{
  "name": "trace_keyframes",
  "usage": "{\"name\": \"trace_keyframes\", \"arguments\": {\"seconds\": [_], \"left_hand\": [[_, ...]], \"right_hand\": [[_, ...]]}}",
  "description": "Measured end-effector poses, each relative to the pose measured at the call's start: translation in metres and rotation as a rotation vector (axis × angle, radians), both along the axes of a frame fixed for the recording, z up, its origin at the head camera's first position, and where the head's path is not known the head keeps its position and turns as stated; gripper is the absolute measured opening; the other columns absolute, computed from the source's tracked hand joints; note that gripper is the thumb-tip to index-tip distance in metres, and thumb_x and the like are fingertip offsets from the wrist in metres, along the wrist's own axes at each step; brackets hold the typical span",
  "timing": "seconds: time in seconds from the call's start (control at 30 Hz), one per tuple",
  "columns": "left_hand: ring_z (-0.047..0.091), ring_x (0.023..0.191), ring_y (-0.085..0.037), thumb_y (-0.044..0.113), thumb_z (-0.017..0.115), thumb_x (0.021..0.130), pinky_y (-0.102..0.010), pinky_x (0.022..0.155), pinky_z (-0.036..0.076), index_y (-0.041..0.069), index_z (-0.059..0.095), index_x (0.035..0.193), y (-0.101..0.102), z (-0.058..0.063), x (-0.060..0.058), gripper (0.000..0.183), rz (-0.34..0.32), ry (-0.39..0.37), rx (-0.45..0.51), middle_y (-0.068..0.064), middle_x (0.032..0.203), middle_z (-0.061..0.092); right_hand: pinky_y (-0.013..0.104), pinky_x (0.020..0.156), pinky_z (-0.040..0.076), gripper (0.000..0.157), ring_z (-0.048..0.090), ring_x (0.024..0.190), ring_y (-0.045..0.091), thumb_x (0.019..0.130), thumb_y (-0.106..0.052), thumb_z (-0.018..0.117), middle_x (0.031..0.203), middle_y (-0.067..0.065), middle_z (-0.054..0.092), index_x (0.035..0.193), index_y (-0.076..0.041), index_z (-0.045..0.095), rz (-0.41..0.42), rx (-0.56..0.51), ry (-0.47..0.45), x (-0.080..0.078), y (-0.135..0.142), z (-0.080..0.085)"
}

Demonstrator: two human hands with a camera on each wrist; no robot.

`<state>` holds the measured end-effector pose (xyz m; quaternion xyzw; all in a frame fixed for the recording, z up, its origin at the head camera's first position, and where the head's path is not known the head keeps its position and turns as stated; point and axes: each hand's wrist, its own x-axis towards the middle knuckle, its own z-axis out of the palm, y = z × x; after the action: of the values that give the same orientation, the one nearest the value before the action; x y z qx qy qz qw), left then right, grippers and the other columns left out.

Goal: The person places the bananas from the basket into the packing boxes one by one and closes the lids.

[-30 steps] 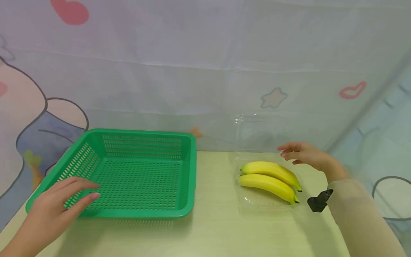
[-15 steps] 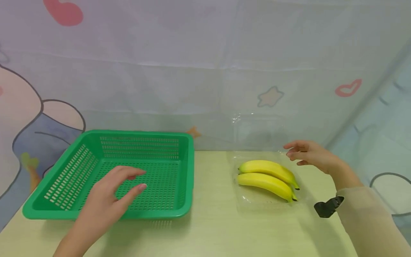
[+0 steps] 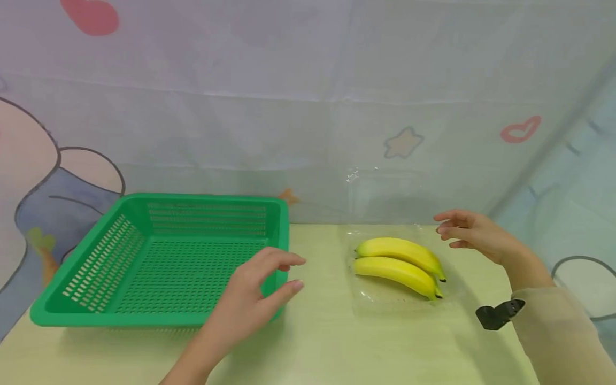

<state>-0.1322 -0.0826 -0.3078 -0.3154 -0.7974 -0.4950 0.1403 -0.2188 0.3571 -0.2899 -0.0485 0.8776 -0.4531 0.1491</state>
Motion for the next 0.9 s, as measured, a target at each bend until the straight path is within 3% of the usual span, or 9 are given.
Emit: {"name": "trace_keyframes", "arguments": {"seconds": [0.17,0.3,0.43,0.6,0.73,0.9], "left_hand": [[0.055,0.096,-0.007,0.017,0.068,0.087,-0.034,0.082,0.046,0.022,0.062,0.114,0.033,-0.002,-0.009,0.028,-0.015,-0.235,0.071,0.013,0.108,0.058],[0.056,0.099,-0.015,0.019,0.066,0.089,-0.038,0.087,0.045,0.020,0.061,0.115,0.055,-0.004,-0.018,0.027,-0.074,-0.418,0.187,0.007,0.110,0.059],[0.056,0.100,-0.016,0.022,0.063,0.090,-0.035,0.087,0.046,0.021,0.061,0.116,0.075,-0.007,-0.027,0.025,-0.132,-0.544,0.274,0.004,0.113,0.058],[0.056,0.104,-0.019,0.020,0.061,0.092,-0.037,0.090,0.046,0.015,0.060,0.118,0.099,-0.001,-0.047,0.027,-0.127,-0.725,0.458,0.000,0.117,0.057],[0.055,0.102,-0.021,0.014,0.062,0.090,-0.038,0.089,0.046,0.013,0.060,0.117,0.117,0.007,-0.069,0.027,-0.052,-0.849,0.650,-0.005,0.119,0.056],[0.055,0.096,-0.019,0.009,0.062,0.089,-0.031,0.078,0.046,0.012,0.061,0.116,0.132,0.011,-0.096,0.026,0.089,-0.871,0.765,-0.007,0.121,0.055]], "right_hand": [[0.030,0.080,0.050,0.042,0.057,0.093,0.013,0.094,-0.021,0.059,0.110,0.004,0.055,0.128,-0.004,0.044,-0.014,-0.003,0.014,-0.001,0.001,-0.001],[0.030,0.080,0.050,0.045,0.056,0.092,0.012,0.095,-0.021,0.057,0.106,0.002,0.056,0.132,-0.001,0.040,-0.025,-0.006,0.015,-0.003,0.001,0.000],[0.029,0.080,0.050,0.048,0.056,0.092,0.013,0.095,-0.022,0.056,0.105,0.002,0.056,0.134,0.000,0.038,-0.033,-0.016,0.015,-0.005,0.000,0.002],[0.027,0.079,0.050,0.037,0.055,0.091,0.013,0.096,-0.023,0.055,0.102,-0.001,0.056,0.128,-0.008,0.043,-0.065,-0.044,0.039,-0.007,0.000,0.005],[0.027,0.080,0.050,0.031,0.056,0.091,0.012,0.096,-0.025,0.055,0.101,-0.004,0.056,0.124,-0.016,0.046,-0.101,-0.063,0.052,-0.011,0.000,0.008],[0.023,0.081,0.049,0.031,0.055,0.093,0.008,0.097,-0.028,0.052,0.103,-0.008,0.055,0.125,-0.017,0.044,-0.155,-0.101,0.057,-0.018,-0.001,0.010]]}}
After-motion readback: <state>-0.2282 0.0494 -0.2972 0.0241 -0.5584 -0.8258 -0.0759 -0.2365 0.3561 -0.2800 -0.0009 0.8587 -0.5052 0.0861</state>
